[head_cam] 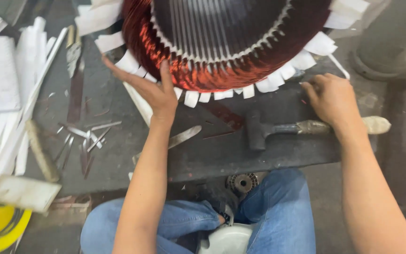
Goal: Inserting and seating the final sets of copper coils into a motor stator using a hammer and wedges.
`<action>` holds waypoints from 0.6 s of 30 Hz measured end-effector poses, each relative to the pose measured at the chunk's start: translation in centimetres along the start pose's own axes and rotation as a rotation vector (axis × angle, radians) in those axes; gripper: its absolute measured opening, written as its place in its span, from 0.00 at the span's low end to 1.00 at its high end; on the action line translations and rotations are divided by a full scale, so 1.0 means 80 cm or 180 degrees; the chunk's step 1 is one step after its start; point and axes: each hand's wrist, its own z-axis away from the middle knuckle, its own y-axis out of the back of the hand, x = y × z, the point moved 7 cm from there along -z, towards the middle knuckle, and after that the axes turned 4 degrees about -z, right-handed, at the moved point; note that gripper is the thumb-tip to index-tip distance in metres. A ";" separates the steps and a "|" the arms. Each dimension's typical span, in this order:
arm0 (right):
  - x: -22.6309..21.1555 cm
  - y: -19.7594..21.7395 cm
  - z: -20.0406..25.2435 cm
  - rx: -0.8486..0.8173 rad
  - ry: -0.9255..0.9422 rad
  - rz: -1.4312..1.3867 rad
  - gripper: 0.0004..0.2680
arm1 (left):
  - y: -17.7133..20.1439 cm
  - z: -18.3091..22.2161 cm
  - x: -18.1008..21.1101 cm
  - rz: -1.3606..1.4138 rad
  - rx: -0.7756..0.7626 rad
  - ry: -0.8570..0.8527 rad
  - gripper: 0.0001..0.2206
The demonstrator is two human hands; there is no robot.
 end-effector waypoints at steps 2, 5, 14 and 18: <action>-0.007 -0.005 -0.005 -0.0129 0.0088 -0.0048 0.12 | 0.007 -0.001 -0.009 -0.0082 0.0025 -0.0039 0.48; 0.003 -0.013 0.001 -0.0458 -0.0335 0.0032 0.12 | 0.029 -0.006 -0.021 -0.0393 -0.0199 -0.0219 0.54; 0.013 -0.018 0.006 -0.0614 -0.0549 0.0114 0.15 | 0.171 -0.024 -0.008 -0.1372 -0.2480 -0.0412 0.15; 0.002 0.002 0.021 -0.0364 -0.0266 -0.0240 0.14 | 0.129 0.030 0.009 -0.1224 -0.3160 -0.0018 0.09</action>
